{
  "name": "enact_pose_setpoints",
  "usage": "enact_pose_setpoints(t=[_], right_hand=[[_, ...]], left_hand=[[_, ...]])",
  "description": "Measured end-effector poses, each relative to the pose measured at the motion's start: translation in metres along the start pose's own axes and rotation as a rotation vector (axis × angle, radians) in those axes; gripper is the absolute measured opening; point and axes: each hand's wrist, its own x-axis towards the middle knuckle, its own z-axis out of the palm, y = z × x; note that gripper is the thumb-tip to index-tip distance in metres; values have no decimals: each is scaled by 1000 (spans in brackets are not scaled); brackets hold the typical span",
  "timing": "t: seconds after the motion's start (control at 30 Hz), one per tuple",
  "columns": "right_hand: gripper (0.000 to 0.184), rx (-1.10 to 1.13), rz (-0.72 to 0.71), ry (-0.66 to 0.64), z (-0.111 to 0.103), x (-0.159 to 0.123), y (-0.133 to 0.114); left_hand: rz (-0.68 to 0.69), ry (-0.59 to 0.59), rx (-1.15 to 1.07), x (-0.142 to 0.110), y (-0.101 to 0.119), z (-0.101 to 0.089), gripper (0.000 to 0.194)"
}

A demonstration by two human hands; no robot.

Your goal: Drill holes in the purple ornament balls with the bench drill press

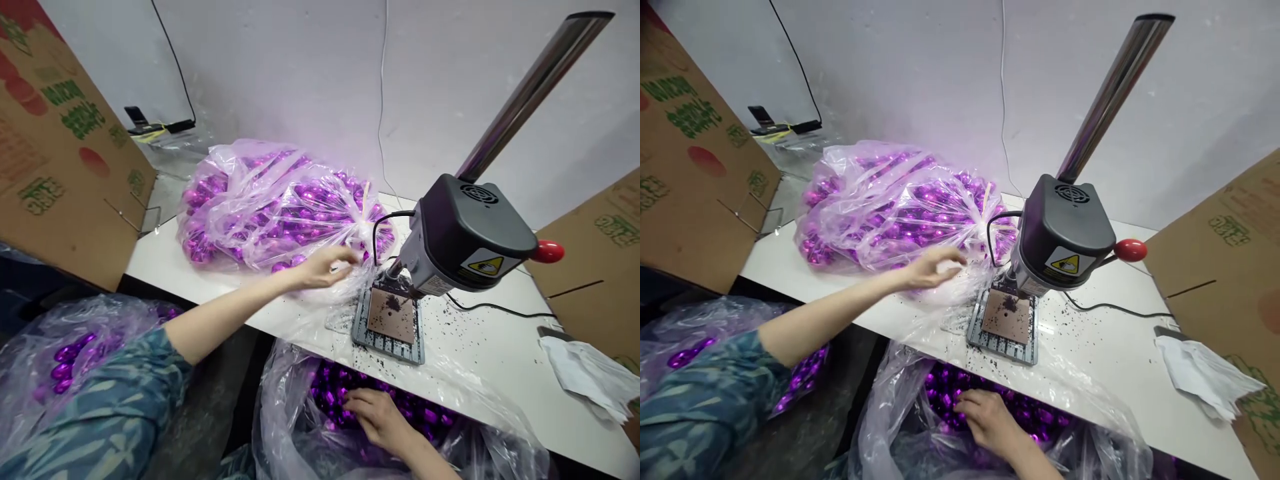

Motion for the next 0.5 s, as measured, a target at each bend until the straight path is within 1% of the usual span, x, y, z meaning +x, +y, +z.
enact_pose_setpoints(t=[0.03, 0.07, 0.1, 0.13, 0.17, 0.2, 0.23, 0.27, 0.3, 0.37, 0.4, 0.43, 0.47, 0.5], right_hand=[[35, 15, -44, 35, -4, 11, -8], [35, 30, -95, 65, -9, 22, -16], [35, 45, -146, 95, -15, 32, -24], [34, 56, -186, 129, -22, 42, -31], [34, 64, -218, 172, -29, 52, -37], [35, 67, -231, 219, -37, 62, -41], [36, 71, -234, 273, -45, 72, -44], [38, 73, -218, 331, -54, 84, -46], [40, 72, -188, 392, -62, 98, -46], [38, 58, -105, 501, -79, 130, -45], [37, 46, -58, 555, -88, 150, -45], [37, 32, -7, 605, -97, 171, -44], [39, 16, 45, 644, -106, 194, -43], [41, -4, 95, 669, -116, 218, -42]], left_hand=[[-44, -94, -35, 3, -1, 23, 14], [-101, -122, -33, 6, -4, 42, 14], [-150, -115, -11, 9, -8, 56, 15], [-181, -77, 13, 12, -12, 64, 17], [-189, -22, 31, 15, -16, 67, 19], [-177, 53, 41, 18, -20, 63, 21], [-155, 152, 51, 20, -23, 54, 22], [-136, 283, 72, 21, -25, 39, 22], [-130, 435, 111, 22, -25, 20, 21], [-168, 758, 255, 22, -24, -25, 17], [-198, 839, 319, 21, -23, -50, 18], [-210, 886, 367, 21, -23, -73, 22], [-205, 900, 410, 21, -24, -96, 32], [-200, 912, 453, 22, -26, -115, 47]])
